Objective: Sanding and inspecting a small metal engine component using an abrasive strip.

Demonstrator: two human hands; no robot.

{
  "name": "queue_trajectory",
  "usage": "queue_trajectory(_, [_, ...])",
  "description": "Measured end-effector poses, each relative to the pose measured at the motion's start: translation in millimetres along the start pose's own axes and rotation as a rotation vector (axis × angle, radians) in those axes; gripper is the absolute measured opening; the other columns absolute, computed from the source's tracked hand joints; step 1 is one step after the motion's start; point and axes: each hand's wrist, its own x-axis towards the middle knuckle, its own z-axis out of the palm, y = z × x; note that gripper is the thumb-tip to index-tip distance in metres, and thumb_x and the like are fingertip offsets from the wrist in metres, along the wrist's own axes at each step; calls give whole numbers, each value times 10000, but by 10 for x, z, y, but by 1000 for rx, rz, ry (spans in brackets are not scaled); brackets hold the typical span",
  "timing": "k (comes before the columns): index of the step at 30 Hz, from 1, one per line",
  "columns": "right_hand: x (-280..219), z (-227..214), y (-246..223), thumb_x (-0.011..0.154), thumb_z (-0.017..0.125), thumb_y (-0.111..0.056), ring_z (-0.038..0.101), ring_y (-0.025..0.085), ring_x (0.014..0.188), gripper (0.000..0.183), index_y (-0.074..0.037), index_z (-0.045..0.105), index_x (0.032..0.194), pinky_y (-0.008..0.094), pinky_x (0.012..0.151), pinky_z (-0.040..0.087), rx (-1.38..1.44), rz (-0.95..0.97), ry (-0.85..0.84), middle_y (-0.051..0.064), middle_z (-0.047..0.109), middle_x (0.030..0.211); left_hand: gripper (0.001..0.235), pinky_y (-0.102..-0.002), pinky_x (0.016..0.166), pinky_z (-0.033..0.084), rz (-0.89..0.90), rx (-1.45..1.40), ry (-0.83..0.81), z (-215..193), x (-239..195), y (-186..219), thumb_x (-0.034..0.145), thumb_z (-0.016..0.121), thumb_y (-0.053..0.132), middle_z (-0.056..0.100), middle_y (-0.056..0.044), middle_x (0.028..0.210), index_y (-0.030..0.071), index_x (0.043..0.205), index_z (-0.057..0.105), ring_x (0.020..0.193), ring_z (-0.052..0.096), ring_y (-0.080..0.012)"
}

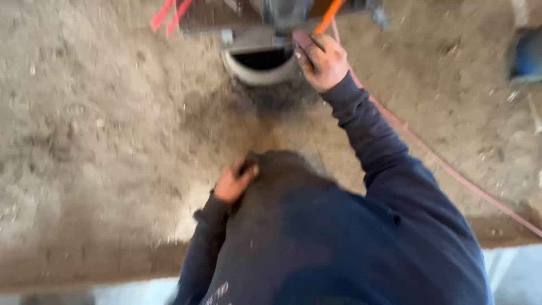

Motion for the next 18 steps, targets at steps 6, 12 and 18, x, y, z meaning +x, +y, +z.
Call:
queue_trajectory(6, [810,512,684,951,829,-68,629,332,914,241,4,715,1151,418,783,535,-229,8,-19,148,649,1076,325,-412,791,544,233,266,-384,-1063,1282,547,939,714,303,723,-172,1004,57,1150,681,928,697,-350])
queue_trajectory(12, [888,379,347,892,844,-97,635,321,943,301,-6,733,1156,412,797,547,-501,82,-16,139,625,1038,234,-388,799,557,363,378,-699,-1710,3232,1152,943,720,257,731,-147,972,75,1087,694,899,733,-321])
queue_trajectory(18, [1053,511,-363,981,765,-225,610,308,881,333,-23,727,1243,419,754,522,-329,520,-106,141,630,1030,320,-391,916,554,800,377,-841,-1596,4091,2322,978,734,220,688,-135,1171,73,1251,653,1058,698,-319])
